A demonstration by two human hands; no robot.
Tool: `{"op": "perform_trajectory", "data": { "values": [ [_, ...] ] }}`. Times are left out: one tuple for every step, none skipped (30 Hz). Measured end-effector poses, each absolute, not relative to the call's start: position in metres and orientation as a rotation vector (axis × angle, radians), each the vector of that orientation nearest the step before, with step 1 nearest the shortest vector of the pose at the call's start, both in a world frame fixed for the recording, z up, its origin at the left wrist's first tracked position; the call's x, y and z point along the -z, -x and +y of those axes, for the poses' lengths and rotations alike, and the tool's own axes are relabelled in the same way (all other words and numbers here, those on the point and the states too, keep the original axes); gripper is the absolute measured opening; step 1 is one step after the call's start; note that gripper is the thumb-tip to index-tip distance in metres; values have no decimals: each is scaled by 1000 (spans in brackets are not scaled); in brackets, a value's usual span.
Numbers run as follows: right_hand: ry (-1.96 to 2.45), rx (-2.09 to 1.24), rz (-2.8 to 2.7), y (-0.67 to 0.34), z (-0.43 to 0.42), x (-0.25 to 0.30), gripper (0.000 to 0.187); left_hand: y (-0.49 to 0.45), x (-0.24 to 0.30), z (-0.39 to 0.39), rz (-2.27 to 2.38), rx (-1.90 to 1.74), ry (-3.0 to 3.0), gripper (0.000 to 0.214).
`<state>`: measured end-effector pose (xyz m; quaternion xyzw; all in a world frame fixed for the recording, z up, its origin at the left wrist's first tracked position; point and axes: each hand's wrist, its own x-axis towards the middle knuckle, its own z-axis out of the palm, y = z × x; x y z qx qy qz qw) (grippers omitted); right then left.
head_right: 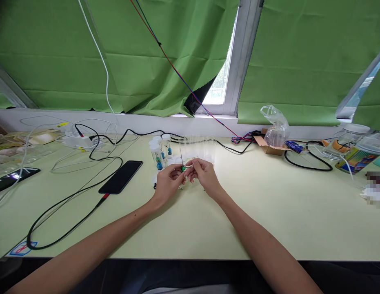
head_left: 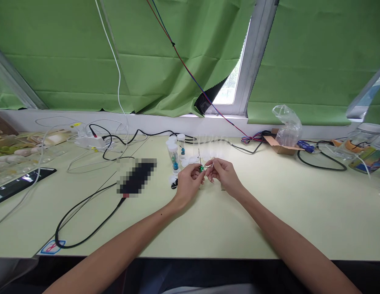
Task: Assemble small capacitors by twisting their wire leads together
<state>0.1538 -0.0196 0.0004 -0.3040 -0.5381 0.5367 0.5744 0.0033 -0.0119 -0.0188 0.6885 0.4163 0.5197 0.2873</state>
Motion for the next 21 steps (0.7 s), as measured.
{"op": "perform_trajectory", "data": {
  "values": [
    [705,-1276,-1253,-154,-19,0,42,-3,19,-12,1107,-1388,-1831,28],
    [697,-1295,-1244,-154,-19,0,42,-3,19,-12,1102,-1387,-1822,28],
    [689,-1314,-1234,-154,-19,0,42,-3,19,-12,1100,-1385,-1816,29],
    [679,-1333,-1225,-155,-19,0,41,-3,19,-12,1101,-1381,-1812,30],
    [669,-1354,-1219,-155,-18,0,40,-3,19,-12,1105,-1377,-1810,31],
    [660,-1372,-1215,-155,-18,0,39,-3,18,-12,1110,-1374,-1809,32],
    [654,-1390,-1213,-155,-18,0,38,-3,18,-12,1117,-1374,-1808,33],
    [651,-1406,-1212,-155,-18,0,38,-3,18,-12,1123,-1376,-1808,35],
    [649,-1418,-1212,-155,-19,0,37,-3,18,-12,1126,-1377,-1808,36],
    [649,-1427,-1212,-155,-19,0,37,-3,18,-12,1128,-1381,-1807,37],
    [649,-1432,-1212,-155,-19,0,38,-3,18,-12,1127,-1384,-1803,38],
    [647,-1436,-1210,-155,-19,0,38,-3,18,-12,1125,-1385,-1797,39],
    [644,-1441,-1209,-155,-19,0,37,-3,18,-11,1122,-1385,-1787,40],
    [640,-1447,-1208,-155,-19,0,37,-3,18,-11,1117,-1382,-1777,40],
    [634,-1455,-1206,-155,-19,-1,37,-3,18,-11,1112,-1379,-1767,40],
    [627,-1464,-1204,-155,-20,-1,37,-3,18,-11,1106,-1376,-1759,40],
    [619,-1473,-1202,-155,-20,-1,37,-3,18,-10,1098,-1372,-1753,38],
    [614,-1481,-1199,-155,-20,-2,37,-3,18,-10,1091,-1366,-1746,37],
    [611,-1488,-1196,-155,-21,-2,37,-3,18,-11,1084,-1361,-1736,35],
    [611,-1493,-1194,-155,-21,-3,37,-3,18,-11,1080,-1356,-1723,33],
    [611,-1497,-1192,-155,-21,-3,37,-3,17,-11,1076,-1350,-1706,31]
  ]
}}
